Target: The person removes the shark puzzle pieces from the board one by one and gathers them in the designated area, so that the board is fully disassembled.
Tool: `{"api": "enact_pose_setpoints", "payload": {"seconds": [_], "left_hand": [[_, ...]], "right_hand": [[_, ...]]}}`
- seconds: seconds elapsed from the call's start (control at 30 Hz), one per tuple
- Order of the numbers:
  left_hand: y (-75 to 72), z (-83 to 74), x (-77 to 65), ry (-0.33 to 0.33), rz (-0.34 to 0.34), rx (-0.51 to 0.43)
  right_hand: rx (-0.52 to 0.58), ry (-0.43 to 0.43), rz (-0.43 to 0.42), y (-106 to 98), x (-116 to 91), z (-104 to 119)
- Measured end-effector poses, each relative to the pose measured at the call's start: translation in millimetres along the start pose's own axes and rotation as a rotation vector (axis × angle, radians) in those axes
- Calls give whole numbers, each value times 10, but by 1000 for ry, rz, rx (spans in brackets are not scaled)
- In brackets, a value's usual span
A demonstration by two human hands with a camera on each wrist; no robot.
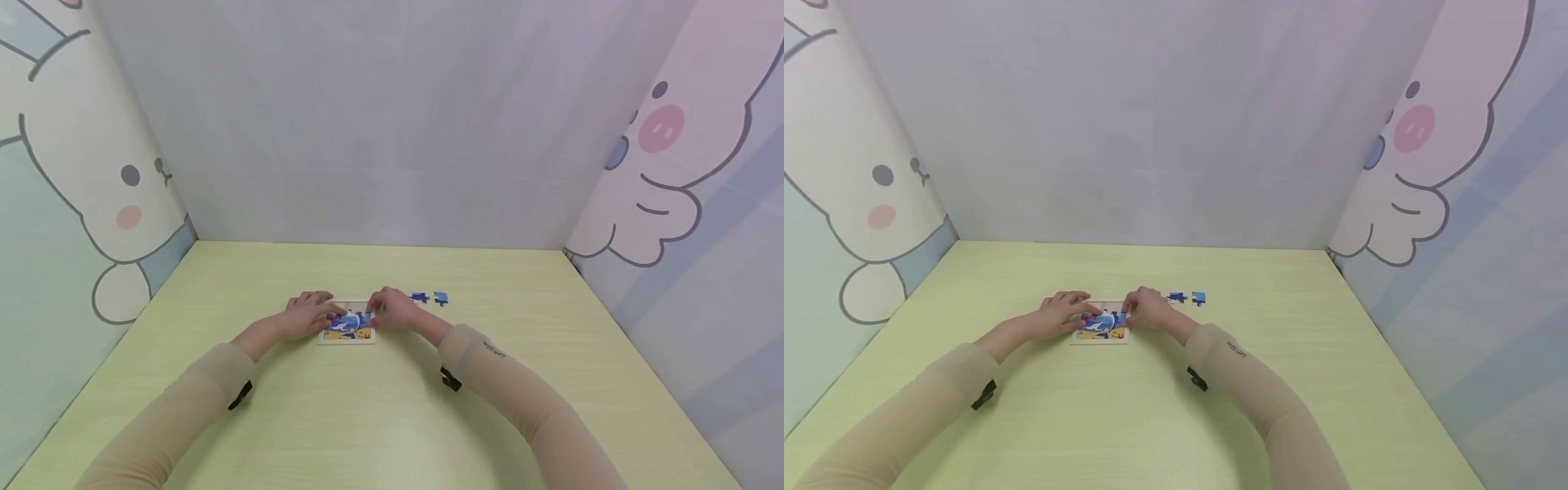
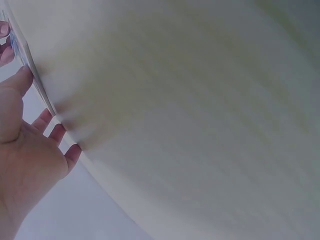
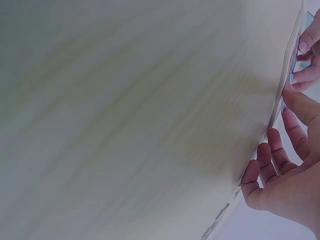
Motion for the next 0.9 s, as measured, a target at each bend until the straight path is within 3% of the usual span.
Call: {"api": "enact_pose_setpoints", "payload": {"seconds": [0.23,0.5,0.9], "left_hand": [[-18,-16,-11,4,-3,1],[-11,-12,-18,11,-1,3],[-9,-15,-16,12,-3,-3]], "right_hand": [[33,-36,-21,-11,-12,25],[157,-65,-33,-33,-12,-13],[186,-60,-71,-166,-66,-3]]}}
Point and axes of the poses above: each hand's wrist, its own x-axis towards the middle knuckle, its own y-axis out of the palm, z = x × y, the point moved 4 cm from there along x, towards the middle knuckle, and after that the axes turned 3 degrees about x, right-handed, at the moved point
